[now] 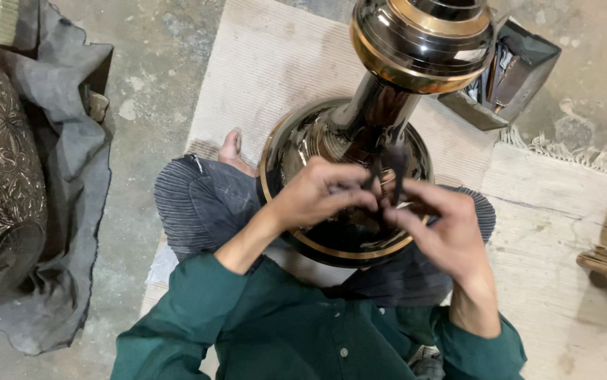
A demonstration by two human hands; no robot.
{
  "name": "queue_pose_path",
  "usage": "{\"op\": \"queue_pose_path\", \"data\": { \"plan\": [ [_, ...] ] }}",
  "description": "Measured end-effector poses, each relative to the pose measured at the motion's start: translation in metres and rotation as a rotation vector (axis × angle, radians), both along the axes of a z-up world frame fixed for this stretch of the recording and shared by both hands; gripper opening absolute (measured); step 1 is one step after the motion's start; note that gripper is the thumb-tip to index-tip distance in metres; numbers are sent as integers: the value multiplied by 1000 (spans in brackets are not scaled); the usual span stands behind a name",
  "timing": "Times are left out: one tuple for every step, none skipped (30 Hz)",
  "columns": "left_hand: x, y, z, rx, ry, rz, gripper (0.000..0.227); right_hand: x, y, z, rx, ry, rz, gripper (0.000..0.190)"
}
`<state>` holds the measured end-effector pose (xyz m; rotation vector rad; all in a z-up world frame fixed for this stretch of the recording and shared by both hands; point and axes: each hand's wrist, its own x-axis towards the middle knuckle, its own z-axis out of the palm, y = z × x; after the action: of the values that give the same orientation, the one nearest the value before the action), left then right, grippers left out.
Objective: The person sits cross-legged and uses a small metal tool to scrape and polish the surface of a large shiny metal vessel. They rotate the vessel and work on different sections, occasionally wiping the surface with their hand.
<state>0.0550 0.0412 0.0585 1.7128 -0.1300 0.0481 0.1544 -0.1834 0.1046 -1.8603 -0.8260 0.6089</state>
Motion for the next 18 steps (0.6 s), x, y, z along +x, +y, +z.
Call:
{"op": "queue_pose_path", "data": {
  "plan": [
    [4, 3, -2, -30, -2, 18, 19, 0, 5, -3, -38, 74, -72, 36],
    [7, 5, -4, -59, -4, 37, 21, 2, 10, -7, -23, 16, -67, 35],
    [8, 6, -6, -91, -2, 54, 24, 4, 14, -11, -11, -37, -62, 34],
    [8, 7, -8, -135, 12, 56, 27, 5, 17, -15, 1, -91, -57, 33],
    [8, 9, -9, -176, 25, 59, 30, 6, 19, -18, 14, -52, -68, 33],
    [9, 11, -10, -217, 39, 62, 33, 6, 22, -21, 27, -13, -79, 34],
    [8, 12, -11, -214, 41, 62, 34, 6, 23, -24, 40, 26, -90, 34],
    [8, 12, -12, -211, 43, 62, 36, 7, 24, -26, 33, 18, -85, 33],
    [8, 13, -13, -208, 43, 62, 37, 7, 24, -27, 25, 10, -80, 33],
    [8, 14, -14, -135, 39, 89, 36, 8, 25, -29, 18, 1, -74, 32],
    [8, 14, -14, -63, 36, 116, 36, 9, 25, -30, 30, -1, -74, 32],
    [8, 14, -15, 10, 35, 143, 36, 10, 25, -31, 43, -3, -74, 31],
    [8, 14, -16, 4, 45, 147, 35, 10, 26, -32, 56, -6, -76, 31],
    [8, 14, -17, -3, 56, 151, 34, 10, 26, -33, 41, -39, -68, 32],
    [9, 14, -18, -8, 64, 152, 34, 12, 25, -33, 28, -74, -64, 32],
    [10, 14, -18, -33, 65, 141, 32, 13, 24, -33, 14, -109, -60, 32],
    [10, 14, -18, -56, 64, 131, 31, 14, 25, -33, 13, -124, -59, 32],
    [11, 15, -18, -80, 64, 122, 30, 15, 26, -33, 11, -139, -58, 32]
  ]
}}
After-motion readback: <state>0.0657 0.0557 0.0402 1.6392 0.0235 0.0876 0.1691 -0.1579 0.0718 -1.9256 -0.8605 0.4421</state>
